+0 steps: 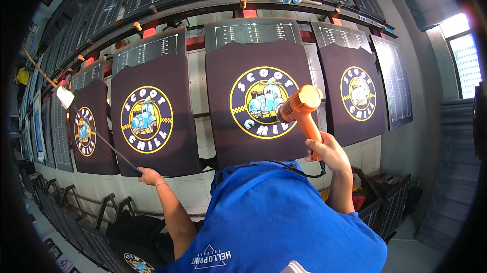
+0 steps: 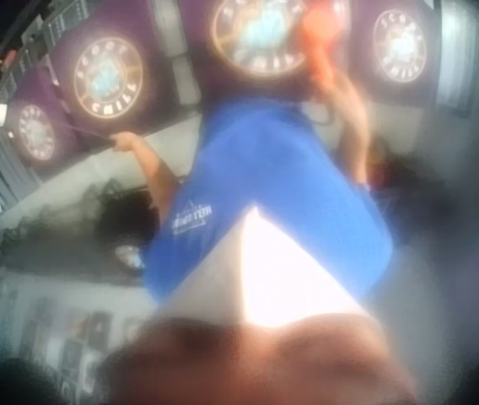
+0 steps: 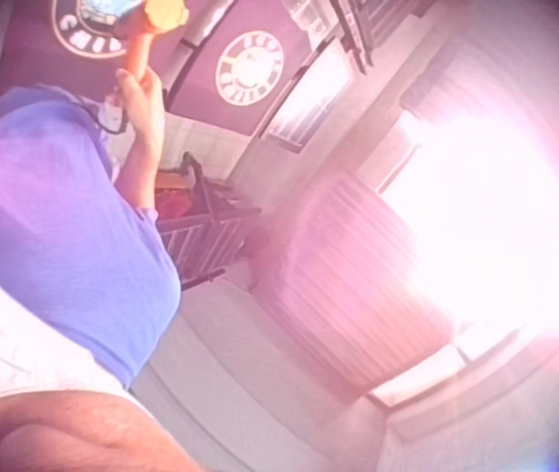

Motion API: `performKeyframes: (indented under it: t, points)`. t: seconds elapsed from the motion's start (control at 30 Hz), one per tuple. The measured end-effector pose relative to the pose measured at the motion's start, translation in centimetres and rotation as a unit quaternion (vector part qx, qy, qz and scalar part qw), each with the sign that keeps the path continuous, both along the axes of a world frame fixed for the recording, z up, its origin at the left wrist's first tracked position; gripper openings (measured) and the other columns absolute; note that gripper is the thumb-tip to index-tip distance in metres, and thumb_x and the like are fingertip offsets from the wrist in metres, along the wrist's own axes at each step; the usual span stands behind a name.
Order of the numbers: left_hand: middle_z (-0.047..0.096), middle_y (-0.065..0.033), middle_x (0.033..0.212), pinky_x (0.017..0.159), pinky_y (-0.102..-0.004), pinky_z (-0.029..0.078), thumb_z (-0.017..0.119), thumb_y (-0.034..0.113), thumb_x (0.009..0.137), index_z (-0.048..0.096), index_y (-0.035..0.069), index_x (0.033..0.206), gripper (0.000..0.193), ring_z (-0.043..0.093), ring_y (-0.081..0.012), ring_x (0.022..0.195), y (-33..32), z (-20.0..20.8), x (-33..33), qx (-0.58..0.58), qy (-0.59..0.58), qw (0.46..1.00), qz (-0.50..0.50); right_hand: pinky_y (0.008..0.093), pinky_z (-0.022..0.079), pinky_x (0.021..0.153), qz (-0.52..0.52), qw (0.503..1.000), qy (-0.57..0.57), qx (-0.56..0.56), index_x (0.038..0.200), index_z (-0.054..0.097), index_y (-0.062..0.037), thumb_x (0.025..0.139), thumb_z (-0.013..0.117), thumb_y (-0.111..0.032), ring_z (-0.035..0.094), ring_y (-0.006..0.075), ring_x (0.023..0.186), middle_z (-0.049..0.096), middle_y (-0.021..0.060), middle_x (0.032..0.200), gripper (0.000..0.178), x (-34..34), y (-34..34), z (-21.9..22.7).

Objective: The person uses a heat gun to dry the ink on several t-shirts that are mounted on a screen-printing rack, moving the tool across each printed design by hand.

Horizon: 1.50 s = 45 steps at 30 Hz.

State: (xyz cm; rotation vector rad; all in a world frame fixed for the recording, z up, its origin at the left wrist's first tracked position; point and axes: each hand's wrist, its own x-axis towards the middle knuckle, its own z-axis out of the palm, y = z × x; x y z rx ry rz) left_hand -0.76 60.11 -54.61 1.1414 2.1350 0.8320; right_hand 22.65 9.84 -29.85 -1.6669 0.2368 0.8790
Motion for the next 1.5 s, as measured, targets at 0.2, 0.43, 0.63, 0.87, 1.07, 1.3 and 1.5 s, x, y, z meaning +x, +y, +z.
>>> performKeyframes:
  t: [0.2, 0.43, 0.63, 0.87, 1.07, 1.3, 1.5]
  points:
    - [0.054, -0.0356, 0.126, 0.098, -0.0481, 0.05, 0.052, 0.044, 0.097, 0.04, -0.014, 0.131, 0.068, 0.06, -0.0453, 0.112, -0.1, 0.2, 0.2, 0.007, 0.004, 1.0, -0.004, 0.0237, 0.051, 0.057, 0.015, 1.0, -0.01, -0.001, 0.102, 0.055, 0.0002, 0.094, 0.063, -0.017, 0.058, 0.0085, 0.06, 0.058, 0.0017, 0.074, 0.02, 0.3, 0.8, -0.3]
    - [0.054, -0.0355, 0.125, 0.096, -0.0472, 0.052, 0.053, 0.044, 0.097, 0.04, -0.014, 0.13, 0.068, 0.061, -0.0446, 0.11, -0.1, 0.0, 0.0, 0.018, -0.008, 1.0, -0.006, 0.0225, 0.05, 0.056, 0.025, 0.999, -0.015, 0.015, 0.103, 0.056, 0.0003, 0.095, 0.063, -0.019, 0.061, 0.009, 0.063, 0.058, 0.0008, 0.074, 0.022, 1.5, 1.5, -0.7]
    - [0.054, -0.0355, 0.124, 0.096, -0.0472, 0.052, 0.054, 0.043, 0.097, 0.041, -0.015, 0.128, 0.067, 0.061, -0.045, 0.11, 0.1, -0.3, -0.1, 0.027, -0.016, 0.999, -0.002, 0.0224, 0.05, 0.055, 0.001, 1.0, -0.016, 0.021, 0.105, 0.055, 0.0005, 0.095, 0.064, -0.021, 0.06, 0.0081, 0.062, 0.057, 0.0008, 0.075, 0.025, 3.1, 2.0, -0.8]
    - [0.054, -0.0355, 0.124, 0.097, -0.048, 0.051, 0.052, 0.044, 0.097, 0.041, -0.015, 0.128, 0.068, 0.06, -0.0457, 0.11, -0.2, 0.1, 0.0, 0.024, -0.01, 1.0, -0.003, 0.023, 0.05, 0.055, 0.014, 0.999, -0.038, 0.017, 0.1, 0.056, -0.0006, 0.095, 0.063, -0.021, 0.059, 0.0079, 0.059, 0.056, 0.0, 0.074, 0.022, 3.8, 2.7, -1.6]
    - [0.053, -0.0366, 0.127, 0.097, -0.0477, 0.05, 0.051, 0.043, 0.098, 0.039, -0.016, 0.131, 0.069, 0.059, -0.046, 0.112, -0.1, 0.2, 0.1, 0.022, -0.016, 1.0, -0.009, 0.0239, 0.05, 0.055, 0.016, 0.996, -0.089, 0.018, 0.098, 0.056, 0.0002, 0.095, 0.063, -0.021, 0.059, 0.008, 0.058, 0.055, -0.0003, 0.075, 0.022, 4.3, 4.9, -2.7]
    - [0.054, -0.0369, 0.125, 0.097, -0.0475, 0.05, 0.052, 0.041, 0.097, 0.041, -0.017, 0.129, 0.068, 0.059, -0.0464, 0.112, 0.0, -0.3, -0.2, 0.035, -0.008, 0.999, -0.006, 0.0223, 0.045, 0.051, 0.044, 0.992, -0.116, 0.012, 0.097, 0.058, -0.0003, 0.094, 0.062, -0.02, 0.057, 0.007, 0.056, 0.056, -0.0007, 0.07, 0.02, 5.8, 5.8, -2.9]
    - [0.055, -0.0373, 0.123, 0.097, -0.0478, 0.049, 0.053, 0.042, 0.097, 0.043, -0.018, 0.127, 0.068, 0.059, -0.0468, 0.11, 0.6, -1.5, -0.9, 0.034, 0.016, 0.999, -0.005, 0.0226, 0.044, 0.051, 0.045, 0.992, -0.12, 0.015, 0.093, 0.059, -0.001, 0.093, 0.062, -0.02, 0.057, 0.0081, 0.055, 0.059, 0.0012, 0.069, 0.019, 7.5, 7.0, -2.9]
